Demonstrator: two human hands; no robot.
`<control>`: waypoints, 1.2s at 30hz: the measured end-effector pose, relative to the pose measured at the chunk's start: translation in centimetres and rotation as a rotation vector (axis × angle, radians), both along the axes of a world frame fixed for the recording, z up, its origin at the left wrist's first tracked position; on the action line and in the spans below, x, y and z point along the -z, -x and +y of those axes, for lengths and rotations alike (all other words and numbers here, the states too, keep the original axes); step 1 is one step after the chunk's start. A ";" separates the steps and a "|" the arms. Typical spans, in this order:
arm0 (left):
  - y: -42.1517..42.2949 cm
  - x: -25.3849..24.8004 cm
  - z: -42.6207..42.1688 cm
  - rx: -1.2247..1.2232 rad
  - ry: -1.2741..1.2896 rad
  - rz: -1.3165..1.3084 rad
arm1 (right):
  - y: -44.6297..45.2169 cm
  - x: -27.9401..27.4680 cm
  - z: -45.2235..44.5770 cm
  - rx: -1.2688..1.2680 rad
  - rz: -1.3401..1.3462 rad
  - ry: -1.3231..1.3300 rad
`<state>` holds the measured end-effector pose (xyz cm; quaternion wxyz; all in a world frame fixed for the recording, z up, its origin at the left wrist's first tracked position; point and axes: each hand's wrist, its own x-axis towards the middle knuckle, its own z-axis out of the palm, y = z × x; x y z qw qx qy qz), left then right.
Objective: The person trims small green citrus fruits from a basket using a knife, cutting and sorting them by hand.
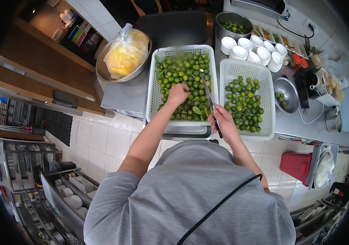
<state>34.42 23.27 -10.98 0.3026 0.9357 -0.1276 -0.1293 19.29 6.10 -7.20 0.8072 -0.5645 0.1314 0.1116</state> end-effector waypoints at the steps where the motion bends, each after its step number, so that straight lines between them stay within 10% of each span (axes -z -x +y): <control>1: 0.1 -0.2 1.1 0.001 0.001 0.001 | 0.0 -0.1 0.0 0.001 0.001 0.001; 3: 0.7 -0.4 2.8 -0.174 0.756 0.431 | 0.1 -0.5 -0.1 -0.015 -0.040 0.118; 9: 5.4 -5.3 4.6 -0.308 1.234 0.561 | 0.3 -1.6 0.7 -0.077 -0.107 0.296; 36: 6.6 -7.9 4.1 -0.322 1.322 0.525 | 1.1 -3.1 2.5 -0.120 -0.357 0.574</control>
